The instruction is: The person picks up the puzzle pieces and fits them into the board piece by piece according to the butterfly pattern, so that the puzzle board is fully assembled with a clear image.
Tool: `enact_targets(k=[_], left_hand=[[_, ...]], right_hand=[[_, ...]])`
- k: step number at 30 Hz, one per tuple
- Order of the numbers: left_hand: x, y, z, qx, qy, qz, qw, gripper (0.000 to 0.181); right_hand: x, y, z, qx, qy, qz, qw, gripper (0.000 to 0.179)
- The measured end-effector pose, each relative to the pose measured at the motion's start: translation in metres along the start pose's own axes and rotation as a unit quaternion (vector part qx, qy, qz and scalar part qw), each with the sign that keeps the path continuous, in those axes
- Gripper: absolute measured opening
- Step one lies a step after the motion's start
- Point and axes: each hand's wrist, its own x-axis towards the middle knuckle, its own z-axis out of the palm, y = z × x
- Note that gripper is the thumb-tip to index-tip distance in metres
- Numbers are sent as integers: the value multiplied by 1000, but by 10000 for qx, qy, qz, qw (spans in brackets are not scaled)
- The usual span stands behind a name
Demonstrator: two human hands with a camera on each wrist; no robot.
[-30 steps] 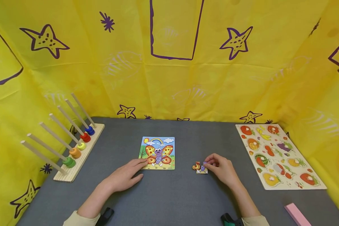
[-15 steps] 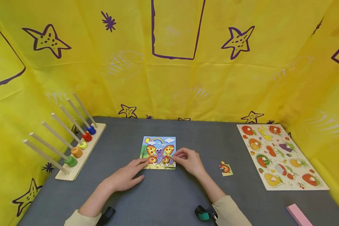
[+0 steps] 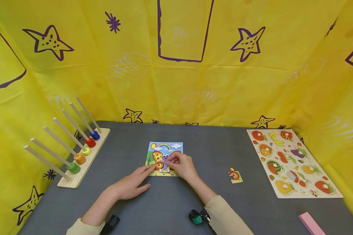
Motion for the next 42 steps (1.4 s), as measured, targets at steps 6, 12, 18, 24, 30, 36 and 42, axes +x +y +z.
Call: enact_targets(k=[6,12,18,24,30,36,42], left_hand=[[-1,2,-1,117,69,152,9998,61],[1,4,0,299,191,152,9993,56],[2,7,0,331,168,-13,9993,55],[2,8,0,421,209,-41,9989,54],[2,7,0,505,316,87,9982,53],[5,7,1,681,524,267,9959,49],[13,10,2,886,745,466,9922,44]], right_hand=[[-1,-1,4,-392,81,-348,9986,11],[1,0,7,-527,107,-606,9967,12],[2,-1,6,-569,74,-601,9965,12],[3,-1,6,-619,60,-623,9961,13],[4,0,5,-729,-45,-668,9951,13],[4,3,1,-771,-347,-806,9932,14],[4,5,-2,-716,-601,-742,9929,19]])
